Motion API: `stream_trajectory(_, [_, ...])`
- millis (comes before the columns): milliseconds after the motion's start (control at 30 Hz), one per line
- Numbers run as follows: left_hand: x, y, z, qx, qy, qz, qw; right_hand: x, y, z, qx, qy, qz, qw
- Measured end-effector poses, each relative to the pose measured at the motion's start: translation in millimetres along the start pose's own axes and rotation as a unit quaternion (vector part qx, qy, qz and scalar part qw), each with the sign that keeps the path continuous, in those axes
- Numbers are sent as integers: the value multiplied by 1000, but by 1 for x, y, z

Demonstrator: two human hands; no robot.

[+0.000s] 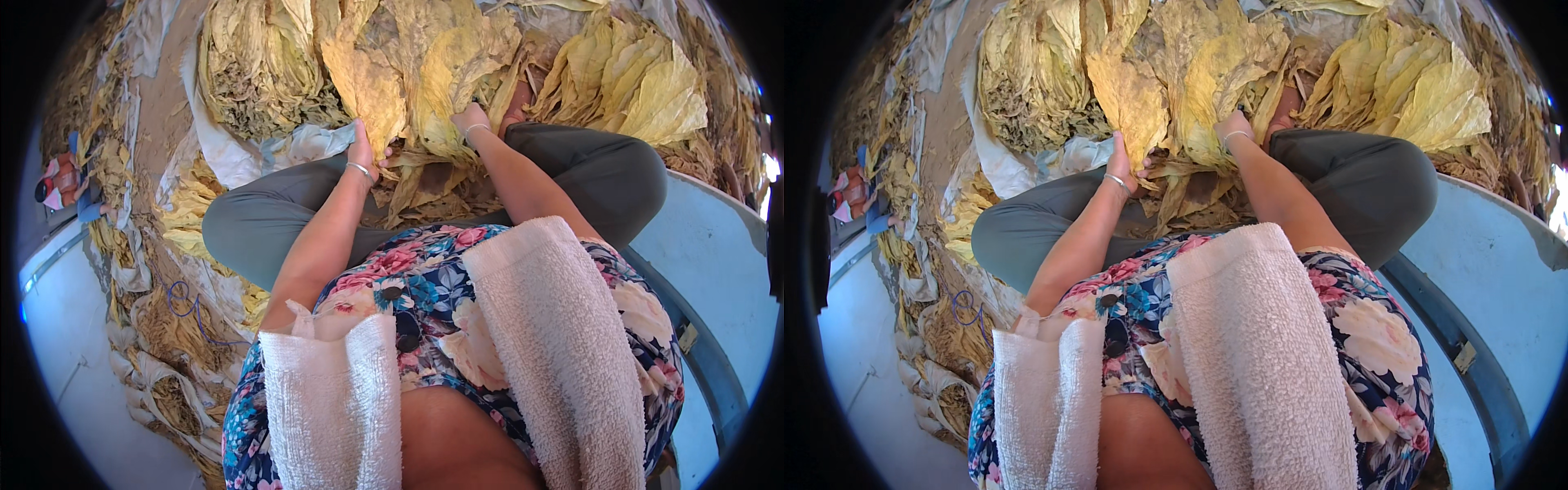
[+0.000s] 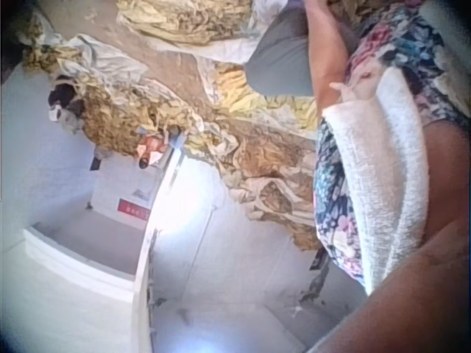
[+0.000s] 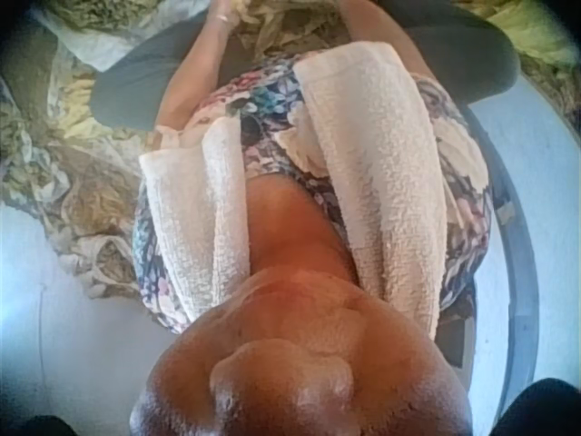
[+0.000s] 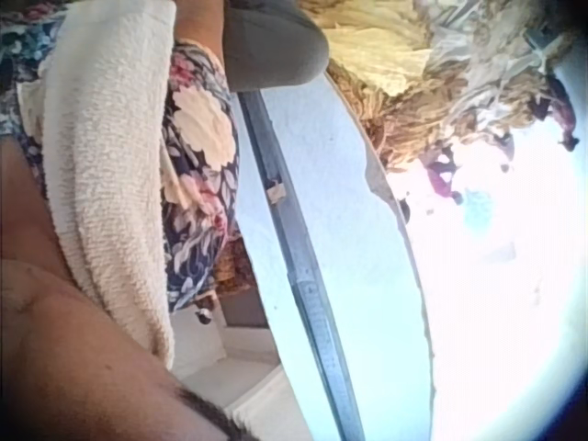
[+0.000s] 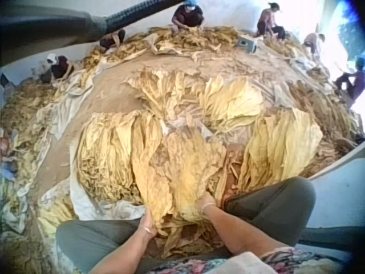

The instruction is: The person sits cross-legged on the floor and repeatedly picks up dried yellow leaves, separates them by hand, and places them into piles. The hands manipulate the leaves directly without tools, moving them from one pile to another.

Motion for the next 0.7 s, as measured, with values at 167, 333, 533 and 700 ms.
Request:
stream_trajectory(167, [5,3,-9,-58,-46,-56,996,-5,15,10,73,46,-69,994])
stream_trajectory(333, [13,12,-30,-13,-160,-98,982,29,74,45,-28,177,-247,952])
stream_trajectory(533, [16,19,-38,11,-172,-109,979,14,107,0,-13,70,-258,964])
stream_trajectory(700, [5,18,-26,1,-112,-94,989,13,102,-7,14,58,-243,968])
Point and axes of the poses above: each hand's wrist, its own x-axis away from the middle knuckle, its own y-axis out of the back of the hand, z = x × y, the point moved 10 cm from there along -x, towards the middle knuckle, and after that the axes turned 13 degrees about y, right-handed, at the moved point
